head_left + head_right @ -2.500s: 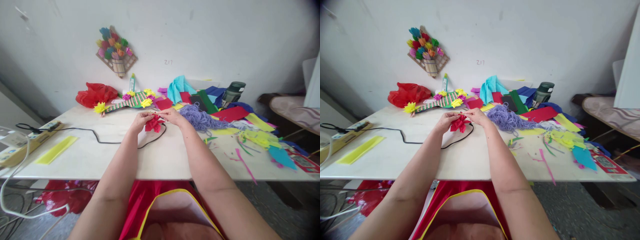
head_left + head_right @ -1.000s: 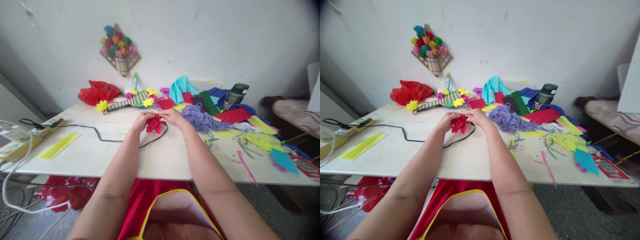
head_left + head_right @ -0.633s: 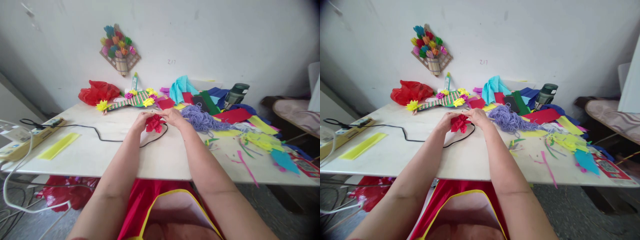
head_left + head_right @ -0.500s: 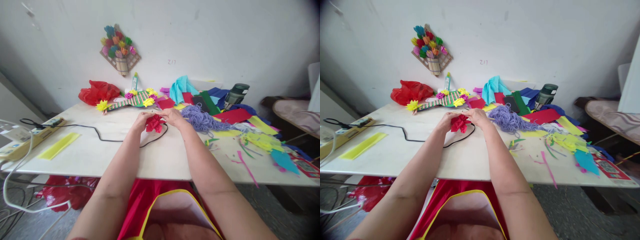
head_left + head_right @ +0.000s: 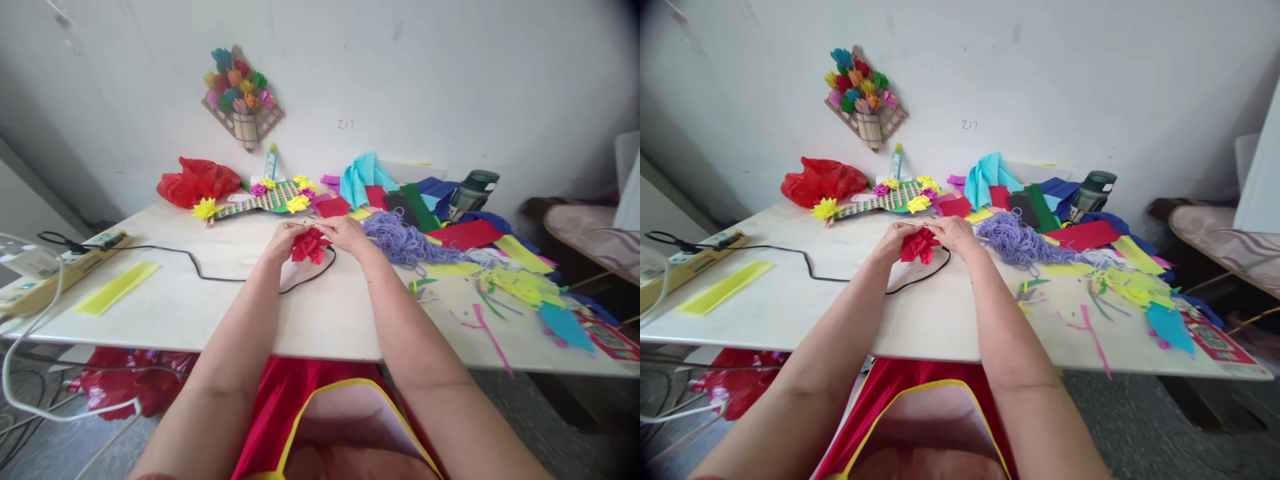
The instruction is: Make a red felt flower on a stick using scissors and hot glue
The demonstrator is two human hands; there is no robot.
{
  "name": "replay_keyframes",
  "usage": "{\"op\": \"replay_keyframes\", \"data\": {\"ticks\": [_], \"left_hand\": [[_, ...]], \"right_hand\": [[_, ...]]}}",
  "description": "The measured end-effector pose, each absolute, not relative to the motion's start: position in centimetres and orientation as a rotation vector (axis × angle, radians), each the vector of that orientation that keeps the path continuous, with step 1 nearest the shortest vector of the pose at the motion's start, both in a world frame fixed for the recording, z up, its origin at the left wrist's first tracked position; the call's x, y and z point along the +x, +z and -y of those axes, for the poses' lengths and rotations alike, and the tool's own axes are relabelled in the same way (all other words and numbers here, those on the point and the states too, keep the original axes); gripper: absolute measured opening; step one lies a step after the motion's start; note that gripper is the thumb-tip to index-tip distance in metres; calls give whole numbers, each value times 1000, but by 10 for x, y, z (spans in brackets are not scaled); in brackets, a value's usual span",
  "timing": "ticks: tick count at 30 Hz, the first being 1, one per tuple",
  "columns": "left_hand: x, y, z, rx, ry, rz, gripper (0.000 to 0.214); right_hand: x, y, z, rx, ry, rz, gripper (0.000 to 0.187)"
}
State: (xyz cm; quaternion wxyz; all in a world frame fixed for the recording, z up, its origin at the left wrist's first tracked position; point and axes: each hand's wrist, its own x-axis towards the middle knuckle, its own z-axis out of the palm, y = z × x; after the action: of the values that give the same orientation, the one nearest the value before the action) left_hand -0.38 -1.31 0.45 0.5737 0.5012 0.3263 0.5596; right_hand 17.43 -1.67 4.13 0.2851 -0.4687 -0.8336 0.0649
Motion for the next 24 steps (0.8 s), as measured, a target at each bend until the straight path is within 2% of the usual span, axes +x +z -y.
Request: {"op": "replay_keyframes", "data": {"ticks": [8,18,24], "left_hand": [[-3,5,13,1277,1295,-796,27],[-1,8,16,1310,1282,-815,26],[-2,10,17,1307,1270,-818,24]], "right_hand": [[170,41,16,-1296,43,2265,30],[173,36,6,-1160,237,2209,25],[173,30,-1,-1115,234,2187,21]]}}
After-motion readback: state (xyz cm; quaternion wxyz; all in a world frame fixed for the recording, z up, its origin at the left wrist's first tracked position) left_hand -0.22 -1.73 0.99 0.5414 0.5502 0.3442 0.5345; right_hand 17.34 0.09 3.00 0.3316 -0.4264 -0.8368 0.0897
